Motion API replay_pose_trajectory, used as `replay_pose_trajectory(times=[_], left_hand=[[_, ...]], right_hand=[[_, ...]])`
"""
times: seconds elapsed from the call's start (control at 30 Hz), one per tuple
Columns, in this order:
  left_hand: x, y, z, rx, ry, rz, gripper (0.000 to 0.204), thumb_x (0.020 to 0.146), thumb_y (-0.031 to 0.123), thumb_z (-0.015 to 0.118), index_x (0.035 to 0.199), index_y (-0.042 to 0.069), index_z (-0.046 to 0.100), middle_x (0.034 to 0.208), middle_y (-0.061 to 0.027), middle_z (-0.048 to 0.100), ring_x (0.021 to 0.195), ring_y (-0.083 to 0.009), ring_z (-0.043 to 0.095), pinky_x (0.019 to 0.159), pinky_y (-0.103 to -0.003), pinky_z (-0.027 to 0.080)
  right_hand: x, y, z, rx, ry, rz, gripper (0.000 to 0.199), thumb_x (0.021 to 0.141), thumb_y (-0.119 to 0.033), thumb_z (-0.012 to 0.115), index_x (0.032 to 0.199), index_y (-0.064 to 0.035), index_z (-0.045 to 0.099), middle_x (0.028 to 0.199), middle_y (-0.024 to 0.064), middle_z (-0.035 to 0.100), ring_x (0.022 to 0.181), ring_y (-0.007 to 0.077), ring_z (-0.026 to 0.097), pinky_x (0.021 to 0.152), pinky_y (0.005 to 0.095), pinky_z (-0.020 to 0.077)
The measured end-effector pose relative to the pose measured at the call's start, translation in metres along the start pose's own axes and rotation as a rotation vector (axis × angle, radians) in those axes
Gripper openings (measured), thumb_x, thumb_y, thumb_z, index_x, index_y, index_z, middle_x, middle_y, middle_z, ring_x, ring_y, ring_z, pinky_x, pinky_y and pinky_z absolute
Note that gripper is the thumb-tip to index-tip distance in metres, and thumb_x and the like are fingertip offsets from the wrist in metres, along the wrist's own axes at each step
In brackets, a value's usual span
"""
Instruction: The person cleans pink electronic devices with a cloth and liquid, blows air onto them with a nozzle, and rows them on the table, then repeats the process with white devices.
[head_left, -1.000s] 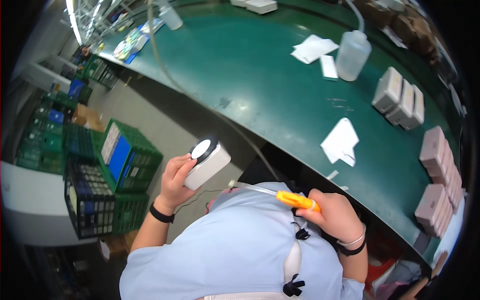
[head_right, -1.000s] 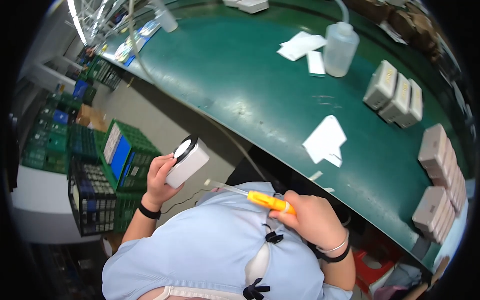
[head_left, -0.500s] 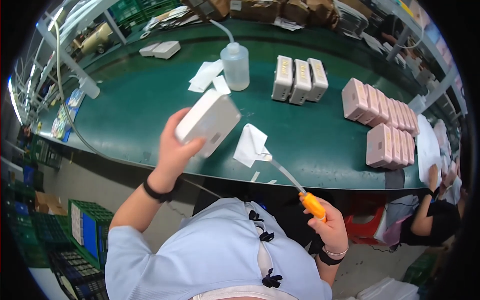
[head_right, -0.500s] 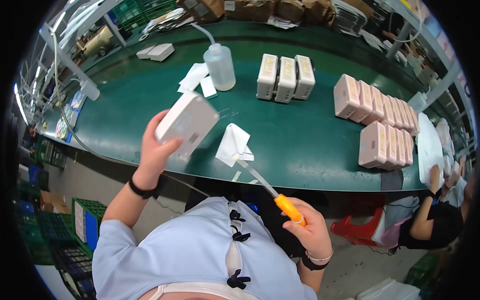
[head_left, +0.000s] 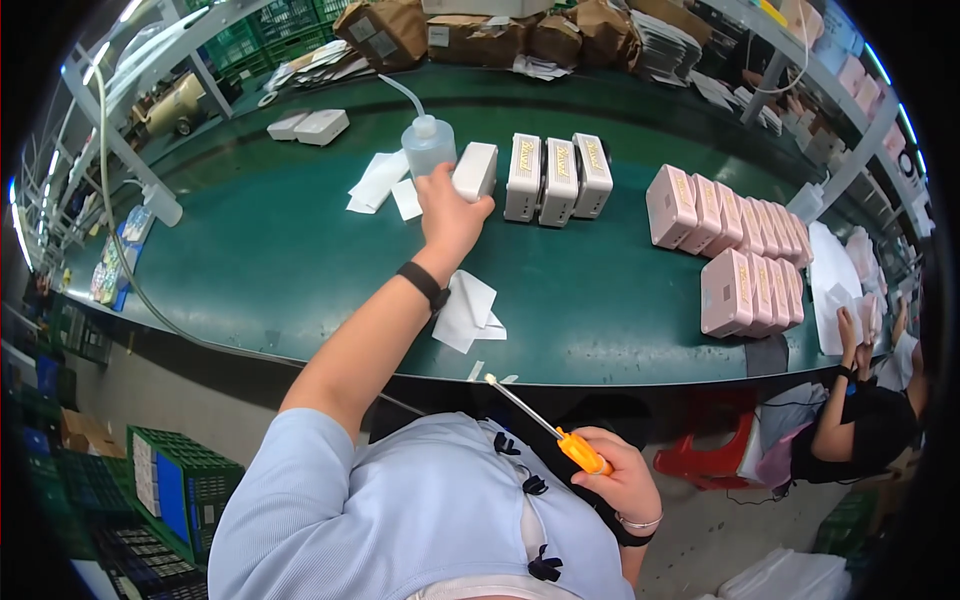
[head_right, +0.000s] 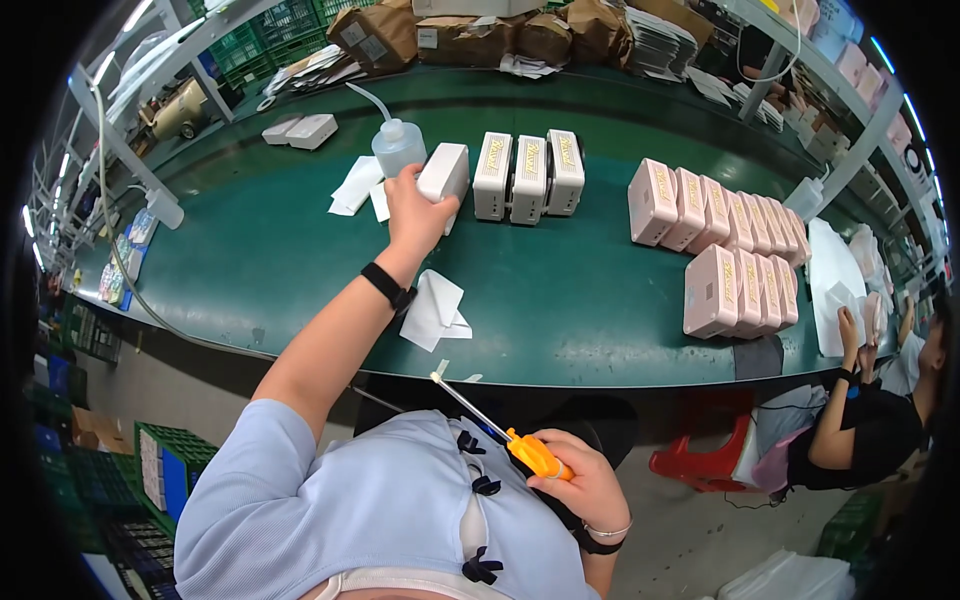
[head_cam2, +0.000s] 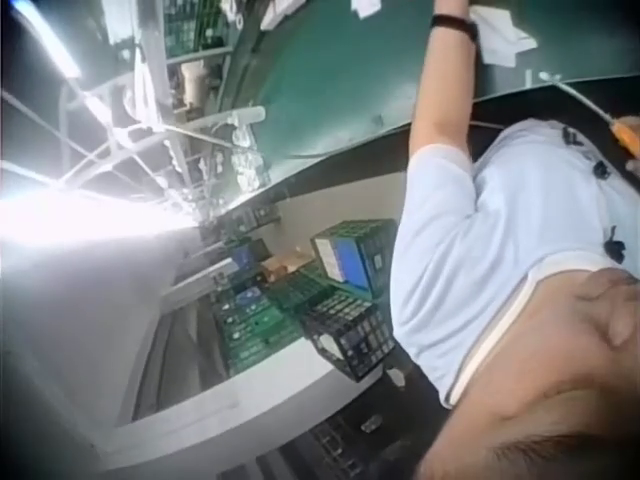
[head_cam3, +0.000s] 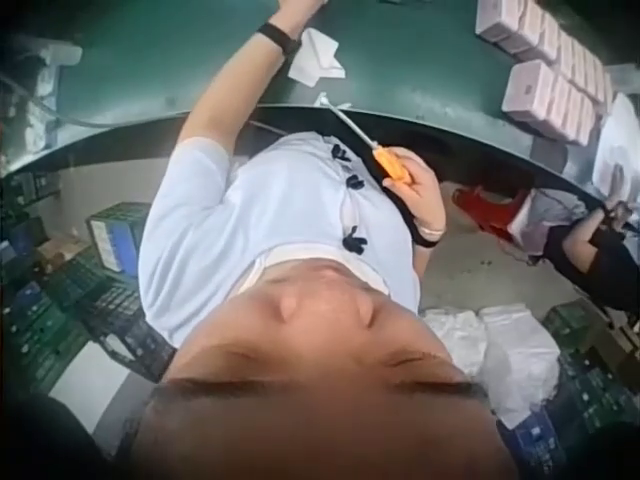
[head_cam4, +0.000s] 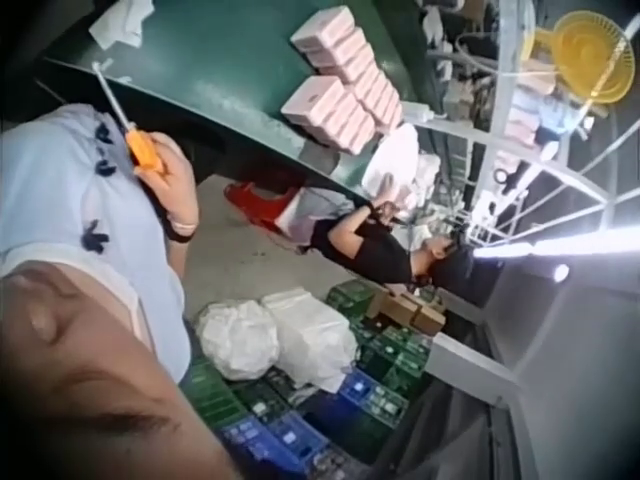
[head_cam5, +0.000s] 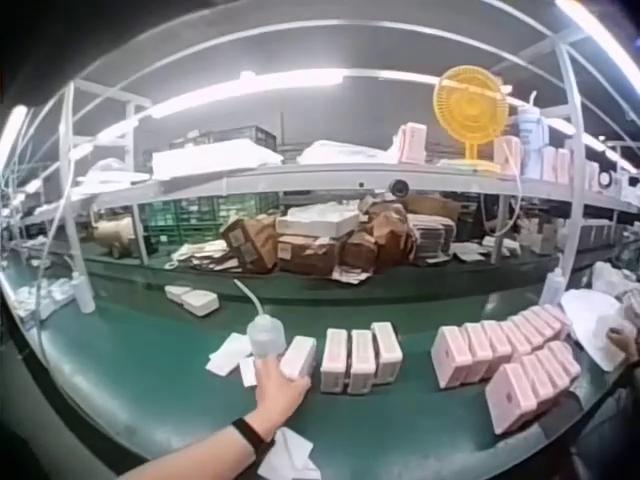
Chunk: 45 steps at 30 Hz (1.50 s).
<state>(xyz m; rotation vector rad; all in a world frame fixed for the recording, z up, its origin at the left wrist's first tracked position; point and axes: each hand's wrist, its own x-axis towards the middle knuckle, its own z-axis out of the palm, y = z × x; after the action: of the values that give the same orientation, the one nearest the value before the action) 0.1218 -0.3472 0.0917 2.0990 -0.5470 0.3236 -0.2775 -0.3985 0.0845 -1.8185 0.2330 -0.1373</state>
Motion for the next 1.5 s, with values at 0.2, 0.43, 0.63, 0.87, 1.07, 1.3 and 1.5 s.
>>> replay_pose_trajectory(times=[0.2,0.43,0.63,0.87,1.07,1.3,1.5], left_hand=[[0.002,-0.007,0.003,0.005,-0.037,-0.021,0.068,0.072,0.016,0.074,0.131,-0.002,0.046,0.130,-0.0218,0.045,0.119,-0.0355,0.051,0.099,-0.039,0.046],[-0.019,0.002,-0.037,-1.290,-0.227,-0.672,0.060,0.086,0.011,0.068,0.137,-0.004,0.041,0.135,-0.0201,0.049,0.127,-0.0334,0.050,0.104,-0.045,0.045],[-0.026,0.004,-0.040,-1.479,-0.132,-0.902,0.052,0.094,0.013,0.063,0.138,-0.002,0.041,0.137,-0.0190,0.048,0.128,-0.0333,0.050,0.105,-0.045,0.047],[-0.030,-0.009,-0.024,-1.780,-0.020,-1.379,0.047,0.095,0.017,0.062,0.135,0.000,0.044,0.135,-0.0186,0.049,0.125,-0.0341,0.052,0.102,-0.043,0.051],[-0.032,-0.025,-0.039,-1.928,-0.182,-1.553,0.042,0.096,0.023,0.058,0.131,0.000,0.049,0.125,-0.0179,0.051,0.112,-0.0331,0.055,0.091,-0.037,0.056],[-0.008,-0.009,-0.024,-2.093,-0.363,-1.599,0.041,0.096,0.023,0.053,0.130,0.001,0.051,0.122,-0.0178,0.048,0.109,-0.0325,0.052,0.082,-0.032,0.057],[0.023,-0.031,0.022,-2.196,-0.375,-1.525,0.042,0.097,0.026,0.053,0.130,0.002,0.051,0.118,-0.0193,0.050,0.105,-0.0322,0.054,0.078,-0.030,0.059]], right_hand=[[0.007,-0.002,0.002,-0.007,-0.018,-0.013,0.039,0.075,-0.018,0.083,0.104,0.0029,0.066,0.118,0.0151,0.063,0.103,0.0264,0.061,0.091,0.0312,0.0463],[0.009,0.008,0.000,-0.025,0.002,-0.029,0.038,0.075,-0.019,0.083,0.102,0.0016,0.067,0.119,0.0151,0.063,0.101,0.0267,0.062,0.088,0.0309,0.0476],[0.022,0.008,0.003,-0.020,-0.053,0.029,0.042,0.074,-0.016,0.083,0.107,0.0038,0.067,0.120,0.0130,0.062,0.101,0.0236,0.060,0.090,0.0303,0.0461],[0.022,0.008,0.007,-0.071,-0.031,0.020,0.039,0.077,-0.020,0.082,0.106,0.0011,0.067,0.120,0.0123,0.062,0.094,0.0236,0.062,0.083,0.0290,0.0486],[0.023,0.002,0.004,-0.107,-0.042,0.091,0.040,0.075,-0.015,0.083,0.106,0.0041,0.066,0.118,0.0119,0.062,0.099,0.0221,0.061,0.088,0.0291,0.0467],[0.019,0.019,0.007,0.021,0.209,-0.071,0.032,0.082,-0.009,0.076,0.111,0.0005,0.065,0.124,0.0092,0.058,0.108,0.0178,0.057,0.093,0.0276,0.0448],[0.014,0.044,0.014,0.199,0.762,-0.107,0.037,0.090,-0.006,0.068,0.124,-0.0021,0.055,0.120,0.0056,0.054,0.106,0.0147,0.054,0.092,0.0260,0.0433]])
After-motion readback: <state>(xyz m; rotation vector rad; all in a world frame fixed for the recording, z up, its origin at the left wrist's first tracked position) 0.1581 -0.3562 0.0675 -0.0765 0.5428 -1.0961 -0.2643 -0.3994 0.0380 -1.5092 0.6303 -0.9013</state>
